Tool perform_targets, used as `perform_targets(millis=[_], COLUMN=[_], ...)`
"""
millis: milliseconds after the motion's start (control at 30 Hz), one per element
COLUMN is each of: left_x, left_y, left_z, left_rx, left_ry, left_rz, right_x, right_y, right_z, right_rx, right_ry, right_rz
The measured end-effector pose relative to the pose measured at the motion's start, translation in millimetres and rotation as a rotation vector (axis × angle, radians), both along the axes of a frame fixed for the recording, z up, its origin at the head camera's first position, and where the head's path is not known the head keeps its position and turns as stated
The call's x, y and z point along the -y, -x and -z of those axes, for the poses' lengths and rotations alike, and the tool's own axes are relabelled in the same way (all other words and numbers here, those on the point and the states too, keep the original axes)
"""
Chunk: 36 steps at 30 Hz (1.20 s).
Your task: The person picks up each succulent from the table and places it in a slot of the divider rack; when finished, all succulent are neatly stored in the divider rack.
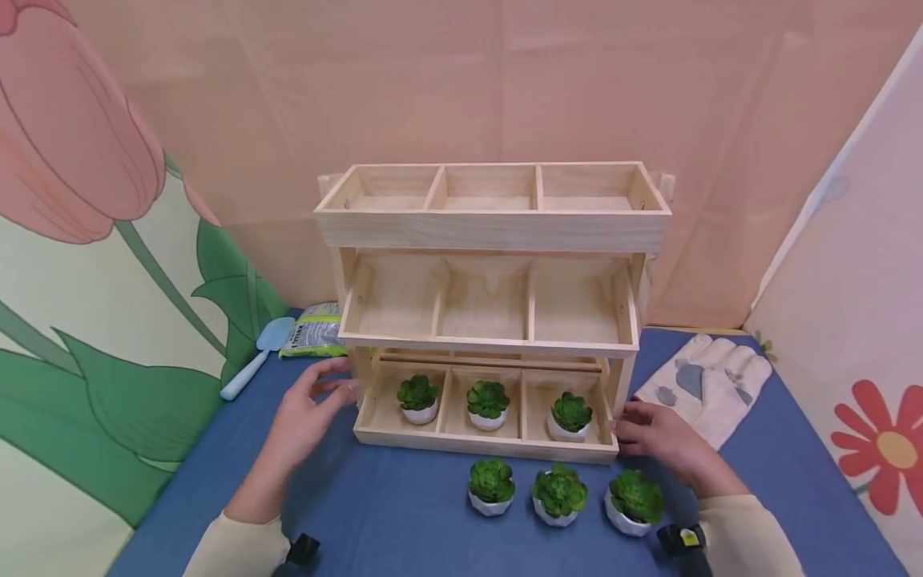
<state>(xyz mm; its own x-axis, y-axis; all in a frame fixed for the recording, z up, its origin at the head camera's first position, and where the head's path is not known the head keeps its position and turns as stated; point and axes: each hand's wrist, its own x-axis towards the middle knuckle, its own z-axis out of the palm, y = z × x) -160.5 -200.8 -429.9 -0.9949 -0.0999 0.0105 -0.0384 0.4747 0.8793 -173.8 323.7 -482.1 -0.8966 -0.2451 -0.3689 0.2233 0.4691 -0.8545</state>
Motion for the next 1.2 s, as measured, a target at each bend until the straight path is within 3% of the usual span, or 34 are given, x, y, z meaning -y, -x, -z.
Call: perform_targets(millis=[133, 333, 967, 1200], left_x=[5.1, 8.8, 9.1, 9.7], left_y=[3.4, 7.4, 15.8, 16.0], left_z=[7.7, 25.1, 53.8, 58.8], left_rx=[0.028, 0.119, 0.173, 0.194], left_ry=[0.070, 0.143, -0.070, -0.089], left_rz=[-0.035, 0.004, 0.041, 0.046], right_x=[-1.7, -2.4, -0.8, -2.0], right_y=[-0.7, -1.1, 3.4, 2.2], right_z=[-2.2, -2.8, -4.8, -2.8], right_rx=[-0.001, 0.009, -0.013, -0.009], right_ry=[-0.006, -0.017, -0.013, -0.016], right_rz=[-0.004, -0.004, -0.011, -0.016])
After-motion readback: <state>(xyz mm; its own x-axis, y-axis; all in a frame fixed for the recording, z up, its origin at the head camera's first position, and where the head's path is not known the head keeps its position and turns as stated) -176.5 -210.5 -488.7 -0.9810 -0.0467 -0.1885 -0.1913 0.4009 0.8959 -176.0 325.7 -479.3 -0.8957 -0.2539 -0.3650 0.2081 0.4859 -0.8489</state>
